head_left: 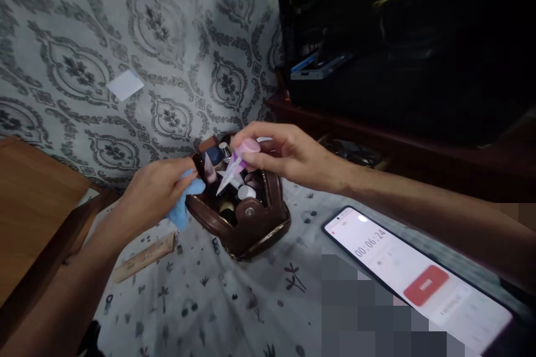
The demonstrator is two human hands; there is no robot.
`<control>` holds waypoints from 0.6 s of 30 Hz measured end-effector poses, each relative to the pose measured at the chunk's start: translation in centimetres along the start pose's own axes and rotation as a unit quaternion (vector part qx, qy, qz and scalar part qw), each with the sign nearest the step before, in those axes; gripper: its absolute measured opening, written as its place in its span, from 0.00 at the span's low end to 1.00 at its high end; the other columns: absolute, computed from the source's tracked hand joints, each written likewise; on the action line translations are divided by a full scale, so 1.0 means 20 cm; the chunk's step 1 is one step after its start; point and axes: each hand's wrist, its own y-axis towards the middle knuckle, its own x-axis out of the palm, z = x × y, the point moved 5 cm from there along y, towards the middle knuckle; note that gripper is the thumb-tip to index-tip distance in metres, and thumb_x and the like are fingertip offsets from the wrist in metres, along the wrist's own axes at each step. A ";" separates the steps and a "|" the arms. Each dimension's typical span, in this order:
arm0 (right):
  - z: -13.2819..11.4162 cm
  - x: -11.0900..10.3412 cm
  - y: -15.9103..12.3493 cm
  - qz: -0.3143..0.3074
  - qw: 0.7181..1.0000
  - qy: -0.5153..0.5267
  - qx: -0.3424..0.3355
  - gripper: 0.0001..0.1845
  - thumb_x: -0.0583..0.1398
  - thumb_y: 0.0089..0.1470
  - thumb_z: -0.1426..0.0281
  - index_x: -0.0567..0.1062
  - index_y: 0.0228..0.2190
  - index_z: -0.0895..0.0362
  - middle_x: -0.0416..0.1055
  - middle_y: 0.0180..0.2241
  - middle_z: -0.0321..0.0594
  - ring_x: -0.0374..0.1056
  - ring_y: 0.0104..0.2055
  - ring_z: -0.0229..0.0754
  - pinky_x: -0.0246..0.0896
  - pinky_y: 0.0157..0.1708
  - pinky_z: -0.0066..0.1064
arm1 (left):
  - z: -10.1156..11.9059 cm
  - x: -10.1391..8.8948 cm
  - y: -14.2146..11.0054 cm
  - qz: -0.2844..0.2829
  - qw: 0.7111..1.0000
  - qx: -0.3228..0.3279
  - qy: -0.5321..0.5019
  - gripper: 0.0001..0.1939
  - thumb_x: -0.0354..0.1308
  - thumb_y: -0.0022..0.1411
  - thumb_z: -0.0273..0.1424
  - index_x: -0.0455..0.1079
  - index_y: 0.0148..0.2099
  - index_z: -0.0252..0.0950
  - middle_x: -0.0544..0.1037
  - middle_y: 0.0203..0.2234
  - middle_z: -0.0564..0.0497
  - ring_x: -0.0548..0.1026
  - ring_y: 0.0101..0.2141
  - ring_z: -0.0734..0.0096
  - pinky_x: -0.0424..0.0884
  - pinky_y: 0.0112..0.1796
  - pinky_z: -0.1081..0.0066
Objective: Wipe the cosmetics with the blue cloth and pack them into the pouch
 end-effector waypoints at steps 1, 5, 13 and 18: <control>0.00 0.03 0.01 -0.030 0.999 -0.014 -0.014 0.08 0.58 0.62 0.67 0.71 0.41 0.59 0.73 0.36 0.37 0.68 0.36 0.36 0.65 0.37 0.30 | -0.01 0.00 -0.04 0.036 0.999 0.000 -0.020 0.17 0.45 0.68 0.39 0.71 0.33 0.42 0.77 0.26 0.50 0.74 0.28 0.63 0.63 0.29 0.70; 0.02 0.15 0.07 -0.108 0.986 -0.115 -0.048 0.12 0.58 0.59 0.74 0.69 0.46 0.56 0.72 0.42 0.38 0.67 0.41 0.39 0.62 0.42 0.32 | -0.02 0.04 -0.13 0.146 0.984 -0.006 -0.098 0.13 0.48 0.68 0.38 0.72 0.37 0.40 0.78 0.30 0.50 0.75 0.32 0.65 0.67 0.34 0.70; 0.18 0.32 0.17 -0.239 0.949 -0.200 0.050 0.06 0.58 0.57 0.76 0.69 0.37 0.56 0.67 0.31 0.33 0.62 0.33 0.37 0.53 0.34 0.29 | -0.04 0.10 -0.18 0.246 0.955 -0.031 -0.164 0.12 0.52 0.68 0.36 0.74 0.38 0.38 0.79 0.31 0.53 0.76 0.31 0.70 0.69 0.35 0.73; 0.21 0.37 0.19 -0.283 0.933 -0.219 0.048 0.06 0.59 0.53 0.79 0.70 0.33 0.57 0.66 0.29 0.32 0.62 0.33 0.36 0.51 0.33 0.27 | -0.04 0.15 -0.22 0.294 0.929 -0.062 -0.216 0.11 0.53 0.68 0.34 0.76 0.40 0.38 0.81 0.33 0.54 0.77 0.34 0.72 0.70 0.36 0.74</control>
